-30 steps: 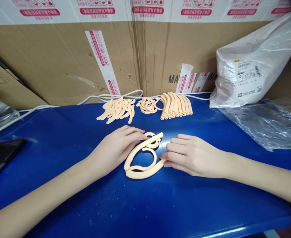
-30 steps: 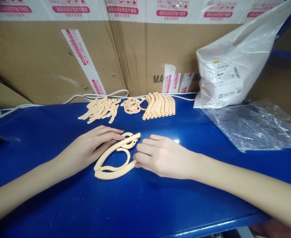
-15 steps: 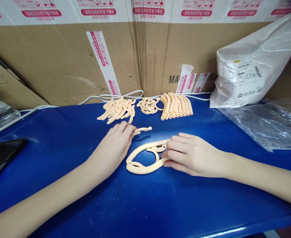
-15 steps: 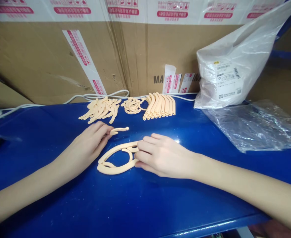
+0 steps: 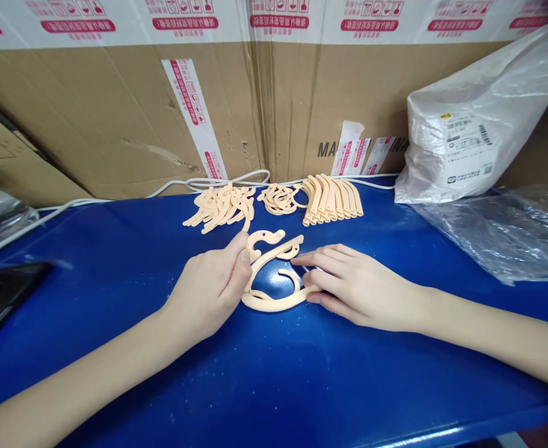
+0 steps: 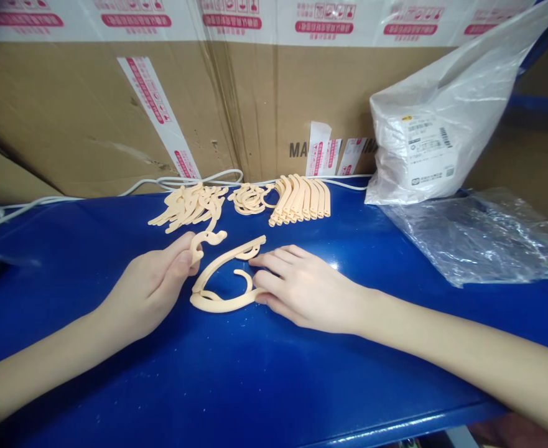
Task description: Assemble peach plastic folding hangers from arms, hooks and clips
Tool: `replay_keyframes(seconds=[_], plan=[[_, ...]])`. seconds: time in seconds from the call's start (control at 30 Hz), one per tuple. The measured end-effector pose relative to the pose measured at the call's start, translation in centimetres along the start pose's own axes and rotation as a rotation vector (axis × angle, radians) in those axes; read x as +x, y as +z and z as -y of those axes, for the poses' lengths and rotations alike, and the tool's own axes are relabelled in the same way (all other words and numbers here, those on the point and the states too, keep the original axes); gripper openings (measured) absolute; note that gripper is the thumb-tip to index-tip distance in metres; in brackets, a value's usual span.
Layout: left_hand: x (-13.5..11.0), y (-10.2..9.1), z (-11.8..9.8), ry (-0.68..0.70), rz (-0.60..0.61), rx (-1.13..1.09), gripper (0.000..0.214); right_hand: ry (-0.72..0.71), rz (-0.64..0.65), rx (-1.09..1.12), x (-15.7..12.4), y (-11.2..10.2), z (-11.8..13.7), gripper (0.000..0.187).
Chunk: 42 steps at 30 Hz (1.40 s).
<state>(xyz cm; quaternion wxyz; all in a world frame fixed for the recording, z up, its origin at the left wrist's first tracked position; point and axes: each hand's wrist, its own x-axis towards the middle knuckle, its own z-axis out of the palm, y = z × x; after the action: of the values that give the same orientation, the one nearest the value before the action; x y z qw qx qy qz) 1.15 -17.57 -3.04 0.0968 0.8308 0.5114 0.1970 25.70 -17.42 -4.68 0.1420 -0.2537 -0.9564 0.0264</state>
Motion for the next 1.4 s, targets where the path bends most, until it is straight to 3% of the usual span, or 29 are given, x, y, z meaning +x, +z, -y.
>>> replay_keyframes(seconds=[0.13,0.33,0.67,0.97,1.07,1.2,1.4], plan=[[0.0,-0.2,-0.1,-0.036,-0.006,0.107,0.041,-0.079,-0.058,-0.04,0.0,-0.1,0.0,0.021],[1.0,0.4,-0.7,-0.208,0.123,0.16,0.06,-0.173,-0.035,-0.048,-0.4,0.0,0.0,0.025],[1.6,0.9,0.1,-0.118,0.121,0.159,0.036,-0.169,0.003,-0.045,-0.4,0.2,0.5,0.031],[1.7,0.4,0.7,-0.184,0.031,0.353,0.041,-0.159,-0.041,-0.044,-0.2,0.1,0.3,0.031],[1.7,0.3,0.7,-0.197,-0.018,0.301,0.041,-0.167,-0.04,-0.008,-0.3,-0.1,0.3,0.032],[1.3,-0.1,-0.3,-0.21,-0.009,0.072,0.034,-0.12,-0.047,0.01,-0.4,-0.3,0.5,0.034],[-0.3,0.0,-2.4,-0.036,0.122,-0.191,0.026,-0.043,-0.05,0.128,-0.6,-0.5,0.8,0.065]])
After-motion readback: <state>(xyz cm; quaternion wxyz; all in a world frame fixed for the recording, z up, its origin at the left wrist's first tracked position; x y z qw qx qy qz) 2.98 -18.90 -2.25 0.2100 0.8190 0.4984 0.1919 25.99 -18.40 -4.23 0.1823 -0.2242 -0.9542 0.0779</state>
